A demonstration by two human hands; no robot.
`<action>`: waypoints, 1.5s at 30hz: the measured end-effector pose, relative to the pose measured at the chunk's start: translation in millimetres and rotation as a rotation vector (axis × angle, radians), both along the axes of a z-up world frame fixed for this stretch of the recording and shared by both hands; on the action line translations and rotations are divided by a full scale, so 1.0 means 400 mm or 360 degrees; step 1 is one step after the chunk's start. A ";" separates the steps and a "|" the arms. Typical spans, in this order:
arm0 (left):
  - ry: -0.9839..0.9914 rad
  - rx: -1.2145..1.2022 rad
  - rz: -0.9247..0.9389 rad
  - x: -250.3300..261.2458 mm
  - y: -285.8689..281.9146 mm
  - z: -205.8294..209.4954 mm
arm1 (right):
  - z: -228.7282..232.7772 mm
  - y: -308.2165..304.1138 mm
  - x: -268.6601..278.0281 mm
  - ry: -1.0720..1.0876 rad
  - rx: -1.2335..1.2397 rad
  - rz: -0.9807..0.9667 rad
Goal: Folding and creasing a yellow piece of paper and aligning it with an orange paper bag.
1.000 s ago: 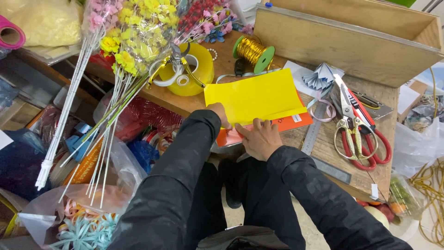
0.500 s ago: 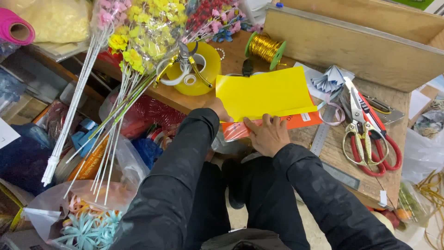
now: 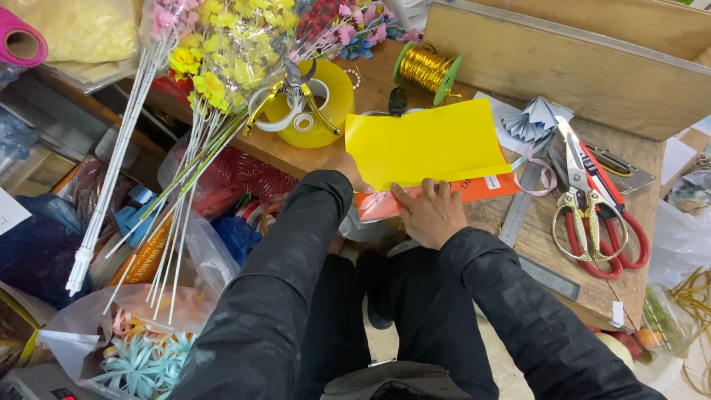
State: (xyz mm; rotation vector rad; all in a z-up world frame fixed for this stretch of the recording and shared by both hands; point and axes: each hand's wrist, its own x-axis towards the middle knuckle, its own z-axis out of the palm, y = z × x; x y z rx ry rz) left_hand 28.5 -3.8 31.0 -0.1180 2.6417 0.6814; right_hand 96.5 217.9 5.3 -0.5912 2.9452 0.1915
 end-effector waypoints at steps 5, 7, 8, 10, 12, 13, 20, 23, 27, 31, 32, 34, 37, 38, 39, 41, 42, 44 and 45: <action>-0.0017 0.0018 0.0049 0.034 -0.026 0.046 | 0.005 -0.006 -0.001 -0.0023 0.0017 -0.0030; -0.0031 0.0032 0.0081 0.047 -0.032 0.058 | 0.005 -0.007 -0.002 -0.0003 0.0014 -0.0009; -0.0034 0.0032 0.0079 0.052 -0.031 0.058 | 0.006 -0.003 0.000 -0.0007 0.0014 -0.0011; -0.0048 0.0047 0.0118 0.064 -0.034 0.060 | 0.009 -0.002 0.001 0.0005 0.0037 -0.0005; -0.0025 0.0094 0.0128 0.070 -0.040 0.055 | 0.017 0.001 0.006 0.0012 0.0049 0.0009; -0.0003 0.0143 0.0135 0.075 -0.047 0.055 | 0.021 -0.001 0.008 0.0018 0.0062 0.0020; 0.0171 0.0231 0.0128 0.035 -0.096 -0.104 | 0.034 -0.012 0.013 0.0001 0.0037 0.0009; 0.0167 0.0355 0.0125 0.043 -0.100 -0.123 | 0.059 -0.027 0.036 -0.0010 0.0096 -0.0021; 0.0123 0.0512 0.0320 0.040 -0.101 -0.133 | 0.073 -0.080 0.062 0.0026 -0.0148 -0.0130; 0.0004 0.0783 0.0418 0.026 -0.094 -0.152 | 0.058 -0.163 0.098 -0.0013 -0.0346 -0.0048; 0.0008 0.0789 0.0405 0.032 -0.090 -0.130 | 0.044 -0.160 0.092 -0.0003 -0.0341 -0.0059; -0.0097 0.0890 0.0542 0.047 -0.086 -0.088 | 0.013 -0.154 0.081 -0.0028 -0.0440 -0.0107; -0.0153 0.0901 0.0561 0.025 -0.082 -0.102 | 0.024 -0.120 0.058 0.0001 -0.0427 -0.0208; -0.0160 0.0904 0.0566 0.026 -0.082 -0.102 | 0.012 -0.102 0.056 -0.0006 -0.0422 -0.0206; -0.0170 0.0913 0.0566 0.027 -0.083 -0.101 | 0.001 -0.084 0.054 0.0056 -0.0408 -0.0244; -0.0181 0.0920 0.0573 0.025 -0.088 -0.098 | -0.020 -0.048 0.045 0.0115 -0.0395 -0.0277; -0.0180 0.0928 0.0573 0.025 -0.091 -0.099 | -0.031 -0.029 0.040 0.0164 -0.0405 -0.0309; -0.0181 0.0934 0.0577 0.020 -0.098 -0.123 | -0.052 0.011 0.034 0.0209 -0.0416 -0.0337; -0.0176 0.0924 0.0567 0.014 -0.104 -0.147 | -0.062 0.030 0.032 0.0269 -0.0434 -0.0350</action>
